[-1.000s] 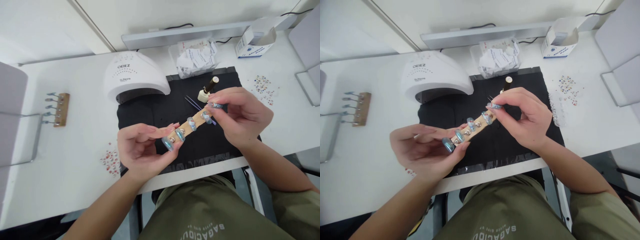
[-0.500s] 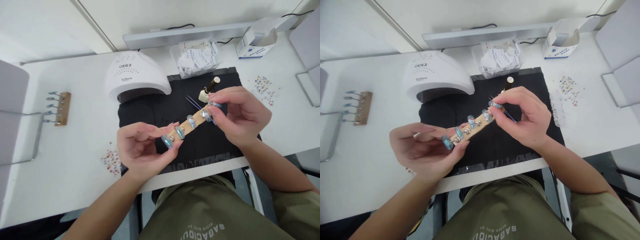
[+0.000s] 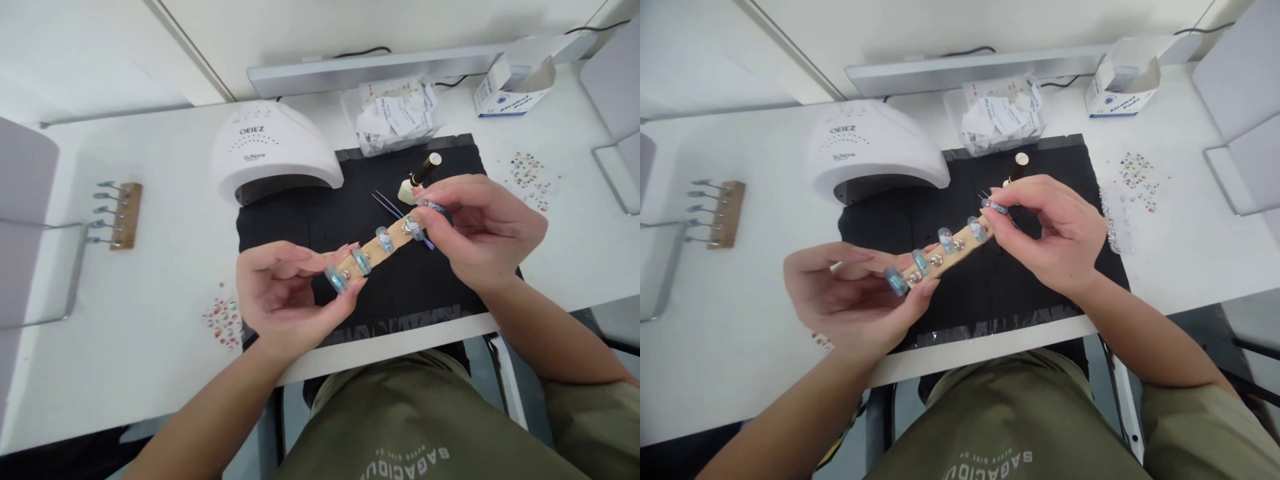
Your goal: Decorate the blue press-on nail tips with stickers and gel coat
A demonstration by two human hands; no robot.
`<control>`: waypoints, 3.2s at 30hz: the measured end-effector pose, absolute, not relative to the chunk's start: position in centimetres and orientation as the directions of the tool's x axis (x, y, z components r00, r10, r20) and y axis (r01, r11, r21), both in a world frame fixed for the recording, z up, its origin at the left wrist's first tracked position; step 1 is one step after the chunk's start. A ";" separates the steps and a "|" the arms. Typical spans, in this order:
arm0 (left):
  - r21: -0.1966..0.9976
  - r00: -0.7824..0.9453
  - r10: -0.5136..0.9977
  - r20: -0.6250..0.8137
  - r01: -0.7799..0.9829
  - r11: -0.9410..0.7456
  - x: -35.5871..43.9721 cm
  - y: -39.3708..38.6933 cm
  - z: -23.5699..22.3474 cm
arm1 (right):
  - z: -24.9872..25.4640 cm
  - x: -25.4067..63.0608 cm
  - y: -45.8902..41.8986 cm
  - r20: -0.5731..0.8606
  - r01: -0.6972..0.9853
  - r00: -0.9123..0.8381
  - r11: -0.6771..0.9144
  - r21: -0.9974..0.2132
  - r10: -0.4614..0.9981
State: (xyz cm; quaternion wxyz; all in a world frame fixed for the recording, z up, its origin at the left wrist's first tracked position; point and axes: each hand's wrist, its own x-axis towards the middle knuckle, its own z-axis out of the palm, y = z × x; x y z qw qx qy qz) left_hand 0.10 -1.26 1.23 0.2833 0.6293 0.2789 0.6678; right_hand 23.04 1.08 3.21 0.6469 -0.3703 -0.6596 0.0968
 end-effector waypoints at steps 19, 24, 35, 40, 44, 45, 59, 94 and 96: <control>0.752 -0.044 0.753 0.657 -0.032 -0.658 0.0 -1.4 1.4 | 3.2 23.0 0.8 0.762 0.381 0.118 0.680 -0.627 0.637; 0.697 -0.024 0.699 0.715 -0.054 -0.715 -0.4 -0.8 0.9 | 3.6 22.9 0.5 0.746 0.370 0.107 0.670 -0.644 0.657; 0.708 -0.033 0.713 0.700 -0.101 -0.699 -0.4 -0.7 0.9 | 3.3 22.8 0.4 0.723 0.337 0.124 0.656 -0.675 0.680; 0.703 -0.025 0.717 0.697 -0.173 -0.690 -0.4 -0.5 1.0 | 3.4 22.9 0.6 0.724 0.371 0.070 0.655 -0.658 0.687; 0.714 -0.037 0.722 0.690 -0.127 -0.689 -0.4 -0.5 1.0 | 3.3 23.1 0.8 0.710 0.391 0.060 0.638 -0.663 0.702; 0.717 -0.044 0.724 0.689 -0.108 -0.689 -0.4 -0.6 1.0 | 3.3 23.1 0.7 0.701 0.386 0.071 0.628 -0.675 0.709; 0.706 -0.045 0.710 0.703 -0.075 -0.704 -0.7 -0.6 1.1 | 3.3 23.3 0.6 0.641 0.284 0.082 0.599 -0.749 0.763; 0.827 0.100 0.857 0.505 0.227 -0.514 -0.8 -1.3 -0.1 | 3.9 23.2 0.3 0.710 0.366 0.047 0.649 -0.667 0.703; 0.833 0.114 0.858 0.501 0.207 -0.514 -0.7 -1.3 -0.1 | 4.2 23.1 0.2 0.723 0.365 0.040 0.663 -0.653 0.690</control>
